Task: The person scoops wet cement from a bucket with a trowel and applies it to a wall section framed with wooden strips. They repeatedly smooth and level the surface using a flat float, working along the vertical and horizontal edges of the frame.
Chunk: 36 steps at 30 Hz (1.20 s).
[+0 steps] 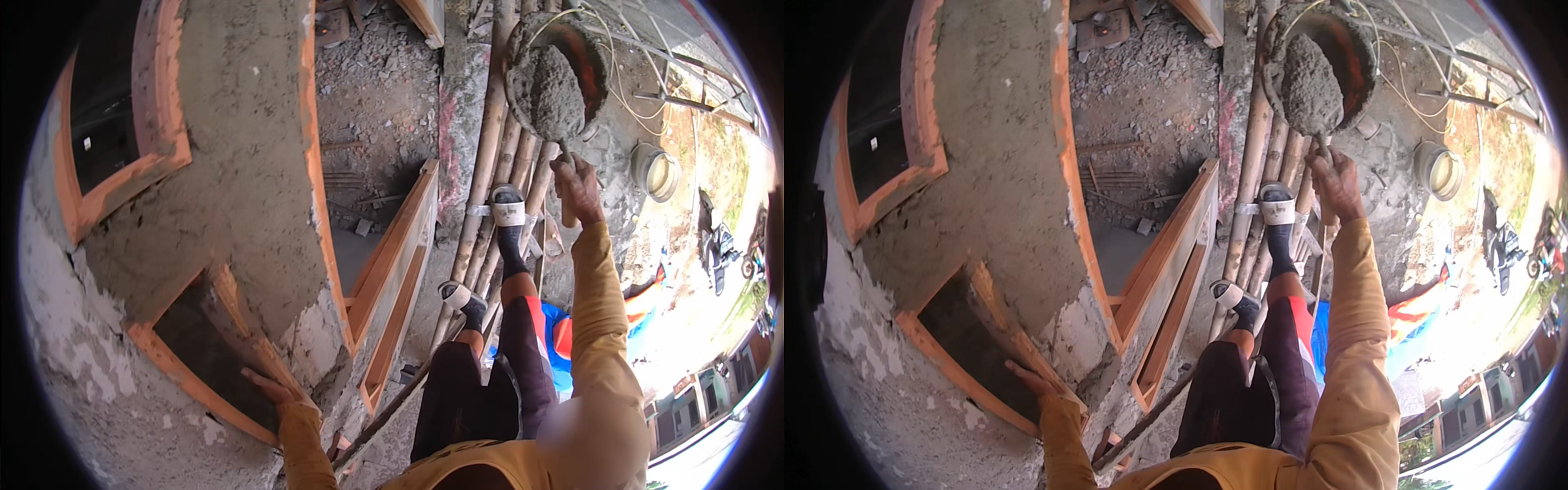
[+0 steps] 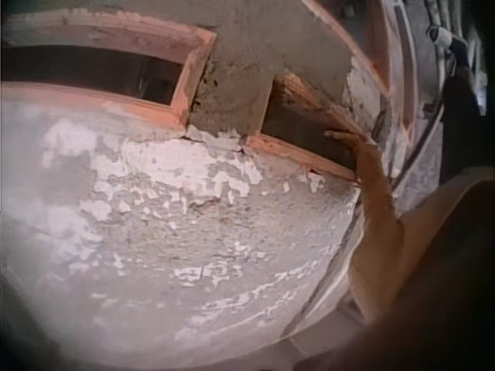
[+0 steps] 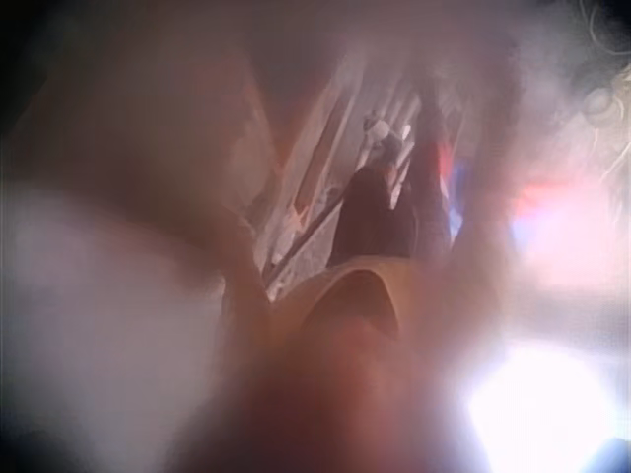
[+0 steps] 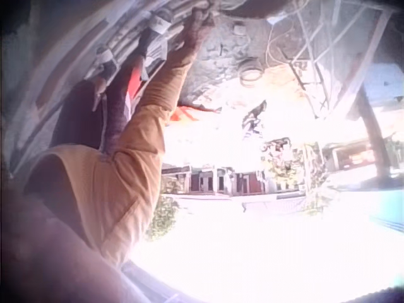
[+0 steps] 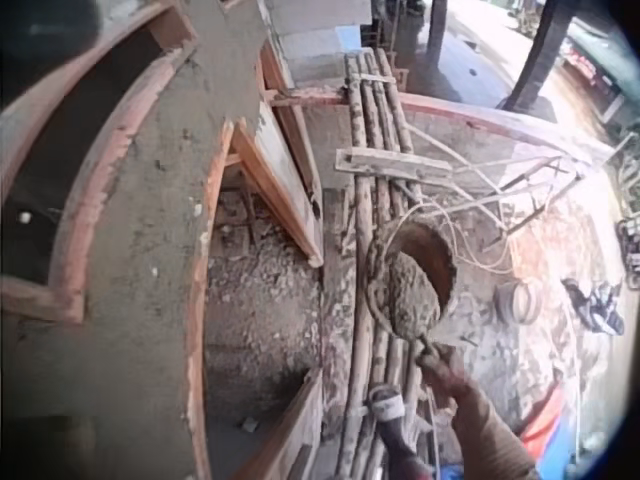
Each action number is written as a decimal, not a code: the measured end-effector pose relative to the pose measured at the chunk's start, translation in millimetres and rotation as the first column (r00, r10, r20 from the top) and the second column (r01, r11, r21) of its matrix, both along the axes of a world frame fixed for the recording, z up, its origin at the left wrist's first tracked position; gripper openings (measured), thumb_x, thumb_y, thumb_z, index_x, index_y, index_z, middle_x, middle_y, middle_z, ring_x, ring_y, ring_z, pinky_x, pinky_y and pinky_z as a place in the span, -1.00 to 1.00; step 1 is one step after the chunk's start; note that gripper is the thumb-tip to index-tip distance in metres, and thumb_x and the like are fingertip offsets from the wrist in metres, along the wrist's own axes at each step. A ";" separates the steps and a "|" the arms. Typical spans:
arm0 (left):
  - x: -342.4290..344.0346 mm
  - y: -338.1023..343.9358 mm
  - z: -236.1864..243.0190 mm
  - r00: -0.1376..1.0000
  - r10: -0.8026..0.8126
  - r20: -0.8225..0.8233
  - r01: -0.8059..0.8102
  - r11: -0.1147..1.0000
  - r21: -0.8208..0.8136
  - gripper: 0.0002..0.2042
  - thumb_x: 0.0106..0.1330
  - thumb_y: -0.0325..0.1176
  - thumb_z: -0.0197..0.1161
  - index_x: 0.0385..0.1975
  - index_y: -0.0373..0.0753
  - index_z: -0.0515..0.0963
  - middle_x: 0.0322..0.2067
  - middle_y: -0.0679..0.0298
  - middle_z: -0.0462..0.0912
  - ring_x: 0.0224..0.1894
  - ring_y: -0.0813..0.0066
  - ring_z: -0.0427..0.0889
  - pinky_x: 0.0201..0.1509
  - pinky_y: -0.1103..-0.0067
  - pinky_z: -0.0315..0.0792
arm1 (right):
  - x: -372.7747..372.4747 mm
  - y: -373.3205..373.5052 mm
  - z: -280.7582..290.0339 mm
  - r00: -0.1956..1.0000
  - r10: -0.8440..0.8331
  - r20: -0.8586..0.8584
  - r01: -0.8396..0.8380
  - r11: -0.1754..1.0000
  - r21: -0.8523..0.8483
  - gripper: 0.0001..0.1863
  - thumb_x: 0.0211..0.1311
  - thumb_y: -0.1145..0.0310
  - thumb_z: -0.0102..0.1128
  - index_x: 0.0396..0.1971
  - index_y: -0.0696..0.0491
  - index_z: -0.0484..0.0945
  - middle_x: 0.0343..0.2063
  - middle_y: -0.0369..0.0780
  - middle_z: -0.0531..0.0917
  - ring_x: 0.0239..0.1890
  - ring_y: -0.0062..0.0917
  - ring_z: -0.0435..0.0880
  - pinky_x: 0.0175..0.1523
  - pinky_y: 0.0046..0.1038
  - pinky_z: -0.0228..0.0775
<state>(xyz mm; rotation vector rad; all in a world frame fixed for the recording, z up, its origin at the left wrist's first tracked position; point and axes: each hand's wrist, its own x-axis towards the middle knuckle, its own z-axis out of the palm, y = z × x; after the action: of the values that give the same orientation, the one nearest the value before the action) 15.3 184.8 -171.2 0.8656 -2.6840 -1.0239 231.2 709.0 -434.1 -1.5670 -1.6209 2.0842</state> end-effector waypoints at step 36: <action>14.7 -61.4 -10.6 0.875 -0.472 0.108 0.477 0.803 -0.356 -0.39 0.41 0.00 -0.32 0.16 -0.49 0.18 0.19 -0.21 0.14 0.21 -0.05 0.19 0.29 0.33 0.07 | 83.3 -345.1 90.8 0.987 -0.073 0.143 0.038 0.972 0.233 -0.66 0.05 0.22 0.17 -0.38 0.23 0.41 -0.53 -0.03 0.52 -0.42 -0.22 0.53 -0.27 -0.33 0.34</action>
<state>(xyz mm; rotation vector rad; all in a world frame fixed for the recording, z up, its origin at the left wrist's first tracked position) 30.0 123.4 -181.8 0.1216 -3.0342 -0.5229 314.5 363.9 -343.3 -1.7020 -1.7691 1.7153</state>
